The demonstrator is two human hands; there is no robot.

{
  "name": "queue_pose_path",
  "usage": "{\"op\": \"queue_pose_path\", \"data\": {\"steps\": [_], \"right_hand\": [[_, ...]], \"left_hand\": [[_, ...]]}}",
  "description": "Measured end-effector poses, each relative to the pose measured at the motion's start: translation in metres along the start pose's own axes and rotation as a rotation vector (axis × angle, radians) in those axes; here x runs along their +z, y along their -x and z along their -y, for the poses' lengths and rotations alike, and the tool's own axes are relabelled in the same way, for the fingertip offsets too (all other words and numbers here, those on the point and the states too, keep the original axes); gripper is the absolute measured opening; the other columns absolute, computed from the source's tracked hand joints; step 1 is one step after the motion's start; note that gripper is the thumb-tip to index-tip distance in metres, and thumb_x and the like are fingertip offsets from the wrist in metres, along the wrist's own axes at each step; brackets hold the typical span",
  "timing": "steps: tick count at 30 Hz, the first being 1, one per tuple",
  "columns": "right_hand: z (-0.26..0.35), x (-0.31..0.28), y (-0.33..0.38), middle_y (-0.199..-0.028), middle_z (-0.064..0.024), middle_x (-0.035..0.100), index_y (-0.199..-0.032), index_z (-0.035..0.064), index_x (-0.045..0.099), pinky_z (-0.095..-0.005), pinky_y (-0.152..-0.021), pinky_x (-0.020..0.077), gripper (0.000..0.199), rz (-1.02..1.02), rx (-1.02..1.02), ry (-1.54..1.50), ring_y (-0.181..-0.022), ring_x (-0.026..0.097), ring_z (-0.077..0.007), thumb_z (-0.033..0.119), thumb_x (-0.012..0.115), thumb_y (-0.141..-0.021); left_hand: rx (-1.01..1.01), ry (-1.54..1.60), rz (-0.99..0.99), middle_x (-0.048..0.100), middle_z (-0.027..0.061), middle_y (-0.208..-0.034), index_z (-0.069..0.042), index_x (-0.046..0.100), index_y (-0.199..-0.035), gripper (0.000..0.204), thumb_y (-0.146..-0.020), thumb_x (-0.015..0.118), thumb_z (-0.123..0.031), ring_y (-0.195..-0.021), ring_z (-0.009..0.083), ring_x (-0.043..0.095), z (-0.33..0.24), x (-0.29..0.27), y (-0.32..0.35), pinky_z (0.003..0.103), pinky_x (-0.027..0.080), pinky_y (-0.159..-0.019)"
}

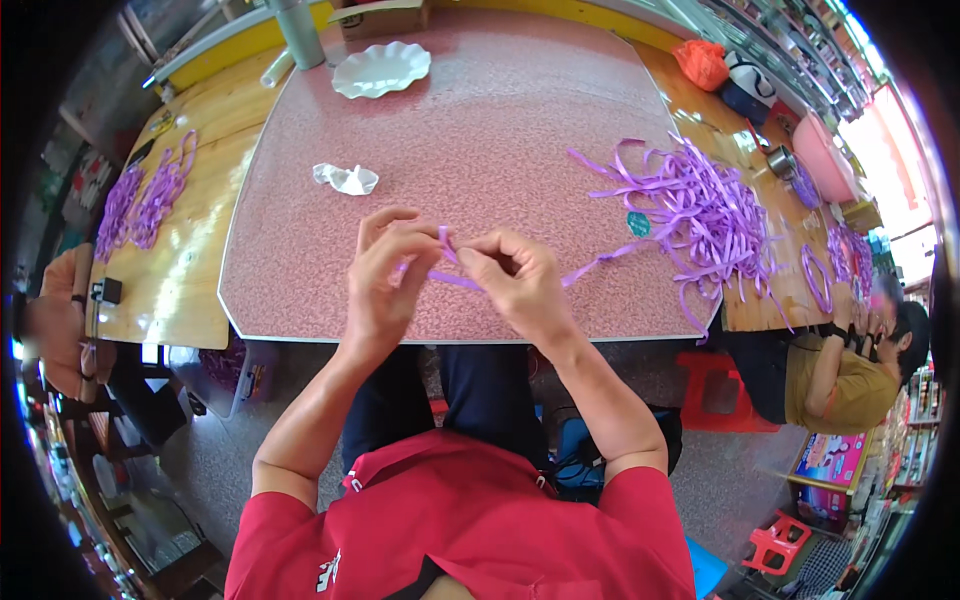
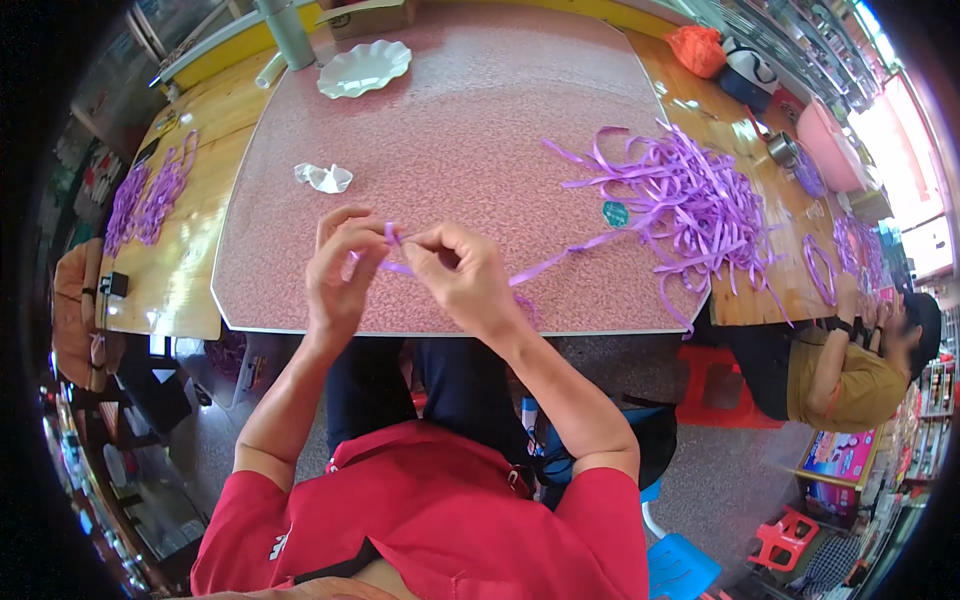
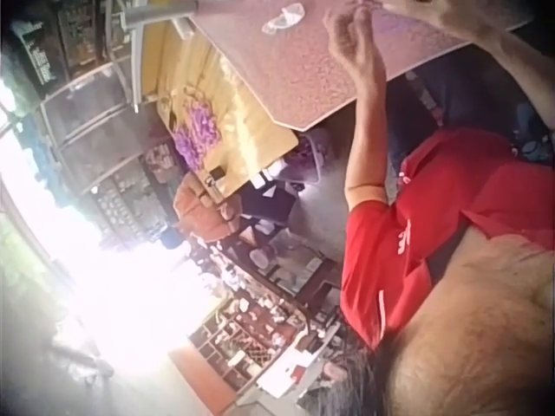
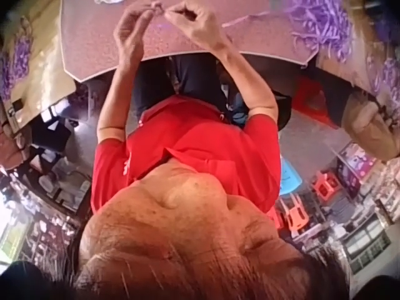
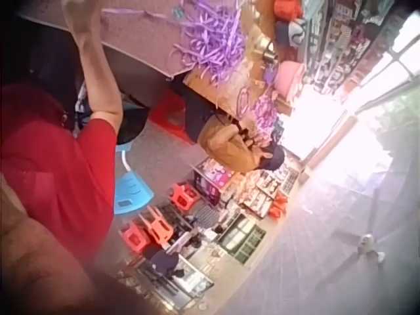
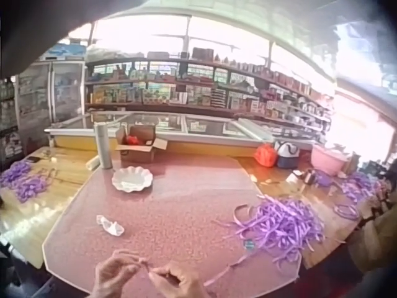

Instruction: Tie or assemble several purple ribbons into specific knots or patterns.

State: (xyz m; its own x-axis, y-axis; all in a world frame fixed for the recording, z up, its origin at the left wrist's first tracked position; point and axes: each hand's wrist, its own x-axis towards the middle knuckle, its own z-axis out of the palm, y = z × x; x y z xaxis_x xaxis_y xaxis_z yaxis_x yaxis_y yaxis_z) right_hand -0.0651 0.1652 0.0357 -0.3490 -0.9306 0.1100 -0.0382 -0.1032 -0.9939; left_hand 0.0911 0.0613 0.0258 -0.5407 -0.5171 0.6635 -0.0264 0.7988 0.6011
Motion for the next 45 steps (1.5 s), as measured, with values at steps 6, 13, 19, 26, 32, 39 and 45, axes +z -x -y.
{"op": "queue_pose_path", "data": {"steps": [6,13,19,26,32,39,45], "right_hand": [[0.004,-0.004,-0.002,-0.079,0.0037,0.065,-0.094,0.0014,0.073,-0.02,-0.059,0.0418,0.021,0.009,0.122,-0.234,-0.07,0.054,-0.0025,0.022,0.076,-0.091],[0.01,-0.004,-0.002,-0.075,0.0055,0.063,-0.089,0.0034,0.073,-0.0176,-0.056,0.0359,0.02,0.071,0.263,-0.285,-0.067,0.05,0.0006,0.023,0.076,-0.092],[-0.003,0.011,0.003,-0.082,0.0047,0.063,-0.096,0.0021,0.07,-0.0191,-0.059,0.0392,0.011,-0.046,0.096,-0.239,-0.071,0.05,0.0008,0.013,0.067,-0.096],[-0.001,0.007,-0.002,-0.079,0.004,0.053,-0.09,0.0044,0.062,-0.022,-0.059,0.0377,0.005,-0.06,-0.532,0.255,-0.068,0.045,-0.0029,-0.001,0.063,-0.089],[-0.001,-0.006,-0.003,-0.079,0.0054,0.051,-0.095,0.0041,0.064,-0.0201,-0.058,0.0364,0.006,-0.103,-0.423,0.23,-0.068,0.044,-0.0022,-0.001,0.063,-0.091],[-0.003,-0.003,0.001,-0.081,0.0073,0.055,-0.096,0.0036,0.065,-0.0174,-0.059,0.0387,0.004,-0.153,-0.263,0.02,-0.07,0.045,0.0007,0.002,0.065,-0.093],[-0.005,-0.004,0.002,-0.086,0.0049,0.058,-0.103,0.0036,0.066,-0.0182,-0.062,0.0396,0.008,-0.149,-0.262,0.004,-0.073,0.048,-0.0009,0.003,0.064,-0.095]], "left_hand": [[0.246,-0.213,0.074,0.066,0.0045,-0.109,-0.009,0.062,-0.096,0.026,-0.074,0.073,-0.003,-0.112,0.0323,0.058,-0.007,-0.003,-0.01,0.044,0.046,-0.089],[0.338,-0.214,0.258,0.058,0.0092,-0.108,-0.007,0.06,-0.097,0.023,-0.077,0.07,-0.006,-0.11,0.0304,0.056,-0.001,-0.01,-0.011,0.043,0.046,-0.088],[-0.141,0.252,0.056,0.056,0.009,-0.102,-0.005,0.059,-0.099,0.011,-0.093,0.067,-0.01,-0.095,0.0227,0.057,-0.003,0.004,0.01,0.037,0.047,-0.082],[-0.812,1.375,0.072,0.061,0.0001,-0.099,-0.008,0.058,-0.105,0.018,-0.103,0.057,-0.026,-0.096,0.0109,0.06,-0.004,0.005,0.004,0.031,0.049,-0.091],[-0.6,0.892,0.033,0.062,0.0043,-0.106,-0.004,0.058,-0.107,0.021,-0.105,0.053,-0.024,-0.103,0.0152,0.059,-0.013,0.001,0.002,0.033,0.047,-0.094],[-0.068,0.149,-0.028,0.066,0.0107,-0.108,-0.006,0.067,-0.112,0.031,-0.082,0.076,-0.001,-0.099,0.026,0.064,-0.022,0.011,-0.001,0.034,0.05,-0.085],[0.036,-0.035,-0.054,0.068,0.0079,-0.098,-0.007,0.07,-0.103,0.028,-0.077,0.079,-0.002,-0.093,0.0249,0.066,-0.018,0.012,-0.004,0.036,0.048,-0.081]]}}
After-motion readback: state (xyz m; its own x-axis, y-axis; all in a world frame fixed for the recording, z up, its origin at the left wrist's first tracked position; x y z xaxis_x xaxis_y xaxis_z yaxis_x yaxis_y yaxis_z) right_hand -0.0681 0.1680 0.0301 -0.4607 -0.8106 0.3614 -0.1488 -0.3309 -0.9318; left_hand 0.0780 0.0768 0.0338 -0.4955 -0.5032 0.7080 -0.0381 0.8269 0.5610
